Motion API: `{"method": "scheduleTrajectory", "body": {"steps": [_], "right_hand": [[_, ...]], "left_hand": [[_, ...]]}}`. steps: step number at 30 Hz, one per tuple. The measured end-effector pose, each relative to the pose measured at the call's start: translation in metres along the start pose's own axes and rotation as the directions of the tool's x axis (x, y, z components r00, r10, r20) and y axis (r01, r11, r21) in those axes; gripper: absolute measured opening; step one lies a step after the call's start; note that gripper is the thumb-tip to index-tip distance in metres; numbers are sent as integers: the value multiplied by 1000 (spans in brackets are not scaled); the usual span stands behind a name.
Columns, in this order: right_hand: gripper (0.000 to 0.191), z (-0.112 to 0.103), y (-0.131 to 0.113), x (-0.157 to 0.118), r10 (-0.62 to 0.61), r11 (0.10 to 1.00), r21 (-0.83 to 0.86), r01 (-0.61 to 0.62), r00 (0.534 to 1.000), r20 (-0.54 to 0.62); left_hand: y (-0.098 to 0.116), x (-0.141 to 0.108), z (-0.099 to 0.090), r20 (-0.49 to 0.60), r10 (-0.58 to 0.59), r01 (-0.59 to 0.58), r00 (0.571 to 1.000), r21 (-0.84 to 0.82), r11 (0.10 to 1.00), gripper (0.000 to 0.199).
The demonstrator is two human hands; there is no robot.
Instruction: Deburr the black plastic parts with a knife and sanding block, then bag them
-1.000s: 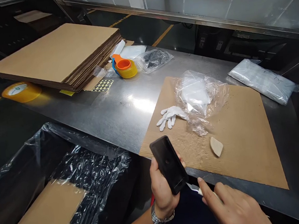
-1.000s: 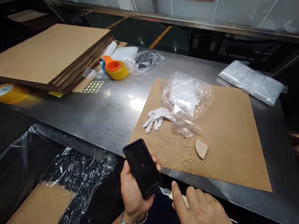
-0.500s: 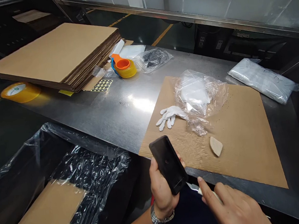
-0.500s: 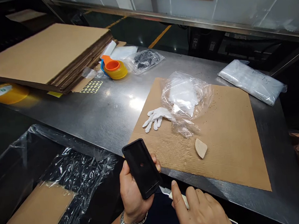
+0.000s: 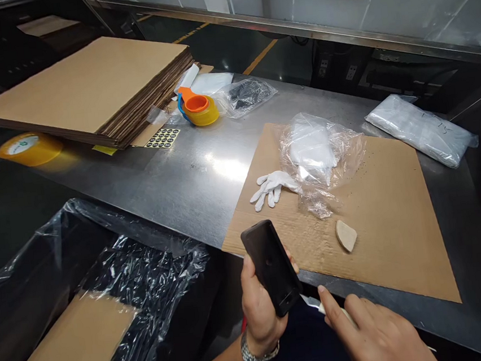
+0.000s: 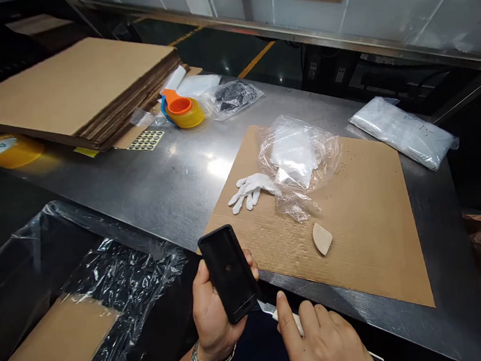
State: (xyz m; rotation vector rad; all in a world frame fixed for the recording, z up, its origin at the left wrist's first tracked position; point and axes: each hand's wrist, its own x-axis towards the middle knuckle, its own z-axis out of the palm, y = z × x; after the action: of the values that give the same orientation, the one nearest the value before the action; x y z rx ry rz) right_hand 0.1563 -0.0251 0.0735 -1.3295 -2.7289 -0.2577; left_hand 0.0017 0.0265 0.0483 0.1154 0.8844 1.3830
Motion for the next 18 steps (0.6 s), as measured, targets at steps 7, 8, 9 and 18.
{"method": "scheduleTrajectory", "body": {"steps": [7,8,9,18], "right_hand": [[32,1,-1,0,-5,998,-55,4,1000,-22],[32,2,-1,1,-5,998,-60,3,999,-35],[32,2,0,2,0,998,-55,-2,999,-50],[33,1,8,10,55,991,127,-40,991,-120]], "left_hand": [[1,2,0,-57,-46,47,997,21,999,43],[1,2,0,-76,-69,72,995,27,997,44],[1,3,0,-97,-96,100,991,35,994,45],[4,4,0,-105,-176,181,979,43,982,45]]}}
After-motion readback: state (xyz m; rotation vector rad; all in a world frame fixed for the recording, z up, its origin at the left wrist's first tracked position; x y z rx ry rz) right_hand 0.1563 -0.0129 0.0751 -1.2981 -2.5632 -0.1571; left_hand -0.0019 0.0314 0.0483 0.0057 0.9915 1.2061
